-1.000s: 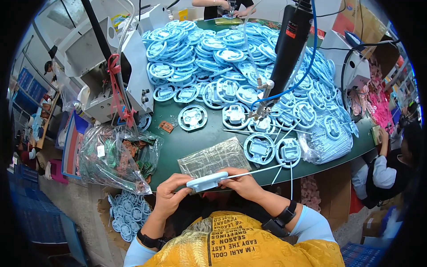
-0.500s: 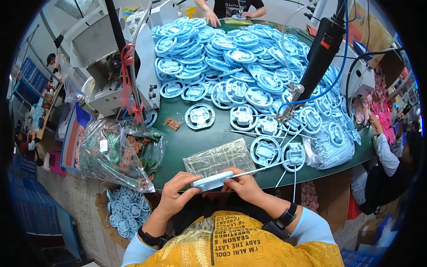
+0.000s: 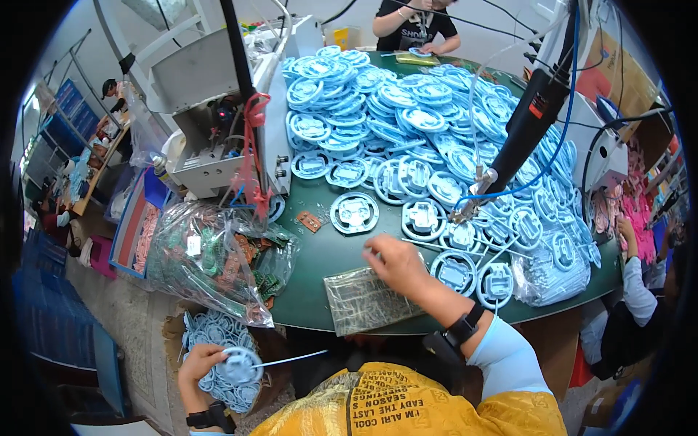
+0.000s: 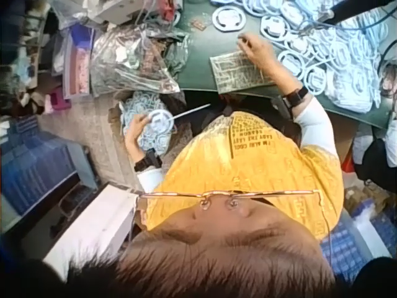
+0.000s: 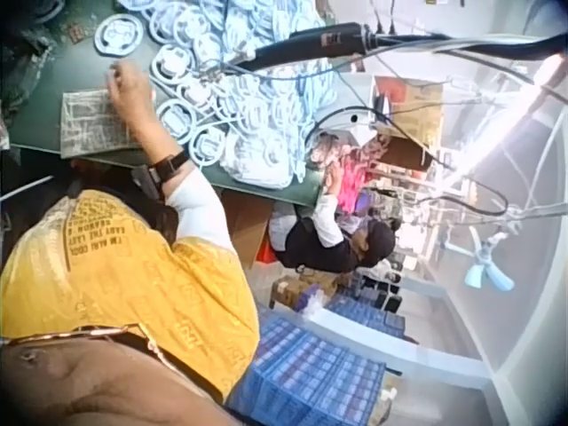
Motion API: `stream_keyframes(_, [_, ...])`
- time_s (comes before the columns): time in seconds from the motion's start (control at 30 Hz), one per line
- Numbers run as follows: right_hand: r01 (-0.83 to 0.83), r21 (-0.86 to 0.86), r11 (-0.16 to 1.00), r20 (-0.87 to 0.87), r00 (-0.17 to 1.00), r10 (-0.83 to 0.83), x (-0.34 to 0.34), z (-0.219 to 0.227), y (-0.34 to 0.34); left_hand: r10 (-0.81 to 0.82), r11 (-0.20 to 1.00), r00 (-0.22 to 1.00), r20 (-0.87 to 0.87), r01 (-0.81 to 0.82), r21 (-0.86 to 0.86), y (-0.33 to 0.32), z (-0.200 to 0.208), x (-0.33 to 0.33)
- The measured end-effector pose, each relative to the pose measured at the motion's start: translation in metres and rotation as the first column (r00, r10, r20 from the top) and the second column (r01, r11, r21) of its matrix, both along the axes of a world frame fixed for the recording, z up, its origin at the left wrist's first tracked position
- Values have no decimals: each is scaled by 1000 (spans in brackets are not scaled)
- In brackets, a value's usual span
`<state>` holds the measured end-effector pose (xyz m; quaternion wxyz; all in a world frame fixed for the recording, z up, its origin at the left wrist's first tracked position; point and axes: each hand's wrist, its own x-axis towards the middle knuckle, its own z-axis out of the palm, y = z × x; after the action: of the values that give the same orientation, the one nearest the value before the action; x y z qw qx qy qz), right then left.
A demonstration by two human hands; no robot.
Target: Assemble electronic toy components by inserting circuit boards into plastic housings and securing them with a power screwdriver.
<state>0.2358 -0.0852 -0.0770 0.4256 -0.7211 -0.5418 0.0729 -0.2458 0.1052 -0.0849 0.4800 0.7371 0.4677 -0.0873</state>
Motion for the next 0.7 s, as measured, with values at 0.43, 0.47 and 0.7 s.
stream_keyframes(0.43, [-95, -168, 981, 524, 835, 170, -10, -45, 137, -38, 997, 982, 186, 50, -59, -41, 5, 67])
stream_keyframes(0.47, [-124, -270, 955, 464, 852, 242, -9, -43, 141, -50, 987, 969, 242, 85, -136, -47, 13, 78])
stream_keyframes(0.7, [65, -285, 956, 673, 724, 152, 35, -33, 183, -62, 958, 938, 342, 152, -242, -57, 16, 96])
